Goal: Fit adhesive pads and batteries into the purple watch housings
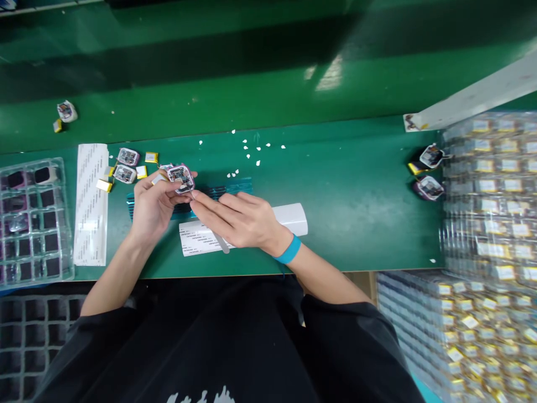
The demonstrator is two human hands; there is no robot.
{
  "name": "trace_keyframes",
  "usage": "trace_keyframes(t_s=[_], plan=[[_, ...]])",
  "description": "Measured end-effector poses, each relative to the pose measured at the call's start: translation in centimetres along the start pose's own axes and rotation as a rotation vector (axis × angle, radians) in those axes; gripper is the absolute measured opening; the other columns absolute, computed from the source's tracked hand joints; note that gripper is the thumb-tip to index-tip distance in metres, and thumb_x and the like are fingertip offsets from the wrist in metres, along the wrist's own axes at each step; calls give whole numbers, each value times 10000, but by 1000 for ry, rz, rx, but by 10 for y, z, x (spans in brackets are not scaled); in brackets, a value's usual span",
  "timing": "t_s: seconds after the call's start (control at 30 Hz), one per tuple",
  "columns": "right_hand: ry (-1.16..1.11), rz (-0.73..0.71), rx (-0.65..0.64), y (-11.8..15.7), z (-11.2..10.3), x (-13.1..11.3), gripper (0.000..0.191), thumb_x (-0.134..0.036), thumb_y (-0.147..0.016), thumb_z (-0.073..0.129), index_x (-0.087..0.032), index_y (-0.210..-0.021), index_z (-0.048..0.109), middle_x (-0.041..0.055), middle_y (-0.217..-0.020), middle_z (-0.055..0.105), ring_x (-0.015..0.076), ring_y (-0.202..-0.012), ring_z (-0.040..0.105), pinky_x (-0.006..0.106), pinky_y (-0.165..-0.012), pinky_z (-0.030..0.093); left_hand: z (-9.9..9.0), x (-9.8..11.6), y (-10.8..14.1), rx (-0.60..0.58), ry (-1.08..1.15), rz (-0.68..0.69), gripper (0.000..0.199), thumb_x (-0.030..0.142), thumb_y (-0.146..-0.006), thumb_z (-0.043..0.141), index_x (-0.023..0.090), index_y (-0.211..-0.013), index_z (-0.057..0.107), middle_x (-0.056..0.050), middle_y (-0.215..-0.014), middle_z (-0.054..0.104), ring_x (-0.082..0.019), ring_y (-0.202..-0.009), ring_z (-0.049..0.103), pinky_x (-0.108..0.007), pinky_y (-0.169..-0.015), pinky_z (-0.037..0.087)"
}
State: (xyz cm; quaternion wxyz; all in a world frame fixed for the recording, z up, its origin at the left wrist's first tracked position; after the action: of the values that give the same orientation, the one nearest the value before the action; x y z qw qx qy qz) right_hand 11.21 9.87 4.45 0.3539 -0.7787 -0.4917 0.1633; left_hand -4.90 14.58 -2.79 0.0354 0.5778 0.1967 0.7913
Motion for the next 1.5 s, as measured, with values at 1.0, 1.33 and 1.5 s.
trace_keyframes(t_s=[1.0, 1.33, 1.5], plan=[[-286, 258, 12, 11, 13, 20, 383, -140, -989, 604, -213, -1365, 616, 25, -1173, 787, 131, -713, 689, 282, -636, 585, 1, 1, 6, 55, -193, 239, 222, 312, -775, 842, 201, -917, 712, 22, -747, 730, -131, -566, 722, -237, -554, 629], [-442, 374, 86, 14, 13, 30, 375, -112, -973, 607, -229, -1327, 646, 38, -1167, 788, 136, -748, 730, 291, -696, 634, 1, 2, 6, 59, -169, 207, 281, 340, -750, 864, 206, -905, 672, 24, -721, 731, -147, -565, 742, -234, -553, 634], [-483, 380, 105, 15, 15, 31, 353, -84, -948, 633, -196, -1280, 676, 39, -1105, 805, 136, -730, 706, 281, -688, 617, 4, 0, 5, 18, -157, 192, 278, 346, -758, 854, 202, -929, 690, 14, -732, 742, -158, -588, 758, -243, -580, 648]])
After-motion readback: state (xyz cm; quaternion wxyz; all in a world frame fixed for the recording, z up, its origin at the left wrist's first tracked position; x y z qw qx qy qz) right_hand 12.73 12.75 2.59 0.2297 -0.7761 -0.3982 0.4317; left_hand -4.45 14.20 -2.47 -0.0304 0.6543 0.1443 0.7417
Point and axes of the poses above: each hand's wrist, its own y-axis away from the middle knuckle, its own z-axis out of the palm, x = y × z, the point moved 8 cm from there along -y, towards the middle knuckle
